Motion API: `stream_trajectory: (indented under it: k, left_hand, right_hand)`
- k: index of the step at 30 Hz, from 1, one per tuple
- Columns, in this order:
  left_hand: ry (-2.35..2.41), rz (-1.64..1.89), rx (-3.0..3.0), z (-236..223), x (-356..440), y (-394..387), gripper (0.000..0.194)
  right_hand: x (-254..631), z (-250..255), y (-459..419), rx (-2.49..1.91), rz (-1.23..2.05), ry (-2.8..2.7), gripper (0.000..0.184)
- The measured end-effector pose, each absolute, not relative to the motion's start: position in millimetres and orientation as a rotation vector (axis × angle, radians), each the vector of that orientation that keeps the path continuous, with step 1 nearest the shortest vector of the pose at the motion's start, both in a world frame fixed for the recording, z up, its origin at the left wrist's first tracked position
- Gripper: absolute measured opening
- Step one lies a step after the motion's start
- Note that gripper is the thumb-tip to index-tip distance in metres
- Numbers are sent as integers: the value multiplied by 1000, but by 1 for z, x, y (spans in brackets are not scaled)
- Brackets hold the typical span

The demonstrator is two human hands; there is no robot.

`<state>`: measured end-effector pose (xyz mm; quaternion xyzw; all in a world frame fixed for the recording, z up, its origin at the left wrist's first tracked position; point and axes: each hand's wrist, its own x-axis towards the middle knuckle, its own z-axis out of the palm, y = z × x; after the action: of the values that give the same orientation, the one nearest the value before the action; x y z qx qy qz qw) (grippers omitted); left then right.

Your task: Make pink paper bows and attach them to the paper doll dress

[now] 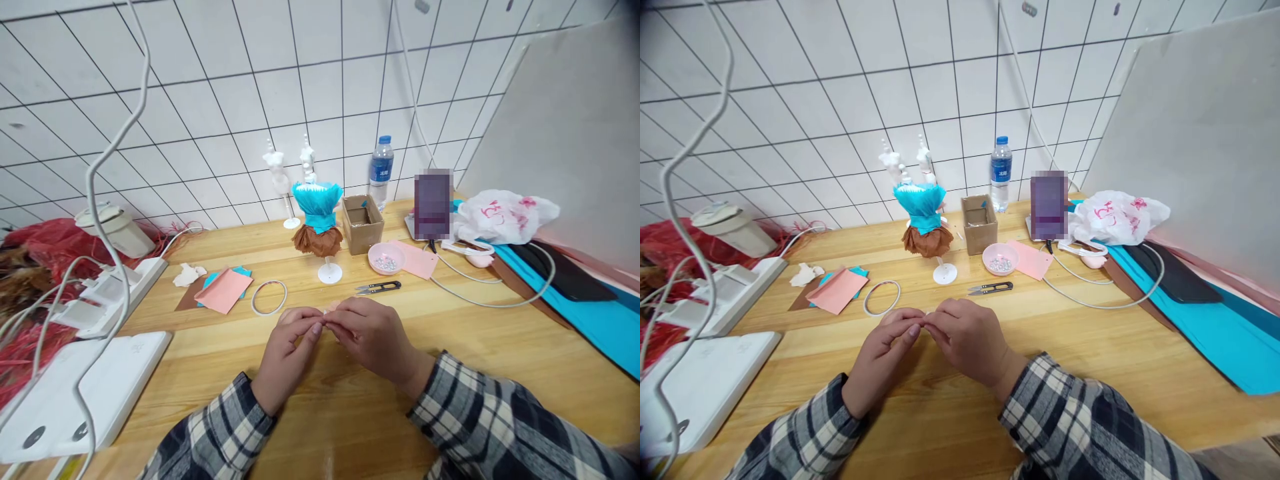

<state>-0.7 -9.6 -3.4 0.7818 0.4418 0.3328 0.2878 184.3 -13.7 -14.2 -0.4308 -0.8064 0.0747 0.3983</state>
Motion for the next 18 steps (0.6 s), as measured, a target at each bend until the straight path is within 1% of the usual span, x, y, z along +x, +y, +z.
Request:
stream_trajectory:
  k: [2,8,14,16,18]
  left_hand:
    - [1200,893,2232,-4,-2,-9,22]
    - [1207,892,2529,-5,-5,-11,19]
    - [1215,896,2598,-4,-5,-13,18]
    - [1204,916,2597,-4,-5,-13,18]
    - [1192,930,2590,-5,-5,-12,18]
  right_hand:
    - [184,-15,-14,-1105,254,-2011,15]
    - [181,-16,-10,-1121,600,-1852,10]
    - [178,-16,-9,-1159,707,-1747,9]
    - [177,-16,-8,-1219,841,-1646,8]
    - [176,-16,-7,-1245,1045,-1535,10]
